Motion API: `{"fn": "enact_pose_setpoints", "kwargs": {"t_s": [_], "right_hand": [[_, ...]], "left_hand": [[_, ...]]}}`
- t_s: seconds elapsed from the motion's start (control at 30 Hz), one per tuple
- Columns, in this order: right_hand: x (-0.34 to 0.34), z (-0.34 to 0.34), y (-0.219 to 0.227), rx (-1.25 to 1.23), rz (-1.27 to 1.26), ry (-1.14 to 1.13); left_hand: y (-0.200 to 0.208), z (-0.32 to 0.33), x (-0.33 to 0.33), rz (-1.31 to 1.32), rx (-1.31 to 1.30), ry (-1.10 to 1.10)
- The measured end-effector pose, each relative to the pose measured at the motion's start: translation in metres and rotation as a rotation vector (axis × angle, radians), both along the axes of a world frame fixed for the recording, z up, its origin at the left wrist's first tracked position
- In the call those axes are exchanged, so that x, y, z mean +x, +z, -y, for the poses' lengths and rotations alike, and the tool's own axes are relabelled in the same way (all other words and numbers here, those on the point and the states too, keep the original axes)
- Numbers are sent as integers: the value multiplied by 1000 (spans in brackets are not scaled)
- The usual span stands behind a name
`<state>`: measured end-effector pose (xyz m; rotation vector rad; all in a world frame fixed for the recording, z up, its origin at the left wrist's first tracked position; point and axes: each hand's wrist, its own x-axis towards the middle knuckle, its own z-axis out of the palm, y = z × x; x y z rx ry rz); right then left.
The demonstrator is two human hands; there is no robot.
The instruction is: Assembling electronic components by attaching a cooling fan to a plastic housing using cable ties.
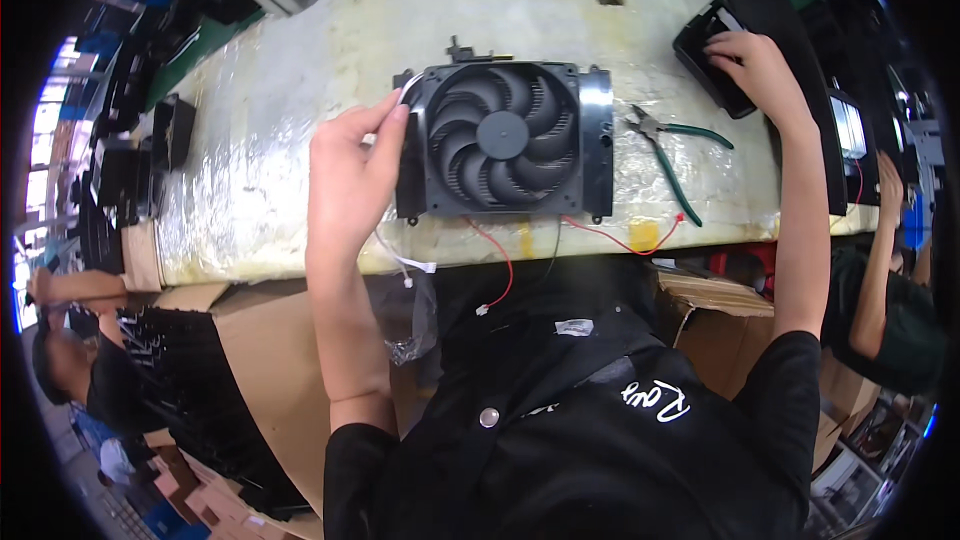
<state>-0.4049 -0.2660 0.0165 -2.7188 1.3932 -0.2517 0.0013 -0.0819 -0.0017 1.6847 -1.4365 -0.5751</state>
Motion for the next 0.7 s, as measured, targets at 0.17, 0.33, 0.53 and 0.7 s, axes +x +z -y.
{"fn": "enact_pose_setpoints", "kwargs": {"t_s": [0.17, 0.33, 0.53, 0.7], "right_hand": [[6, -14, -2, -67, 247, -34], [1, -30, -5, -112, 326, -216], [8, -26, -12, -275, 313, 12], [-3, -30, -6, -272, 263, -105]], "left_hand": [[-2, -15, -12, -124, -11, 47], [-3, -26, -18, -100, -62, 38], [2, -46, -18, -252, 25, 95], [1, -36, -19, -353, 103, 67]]}}
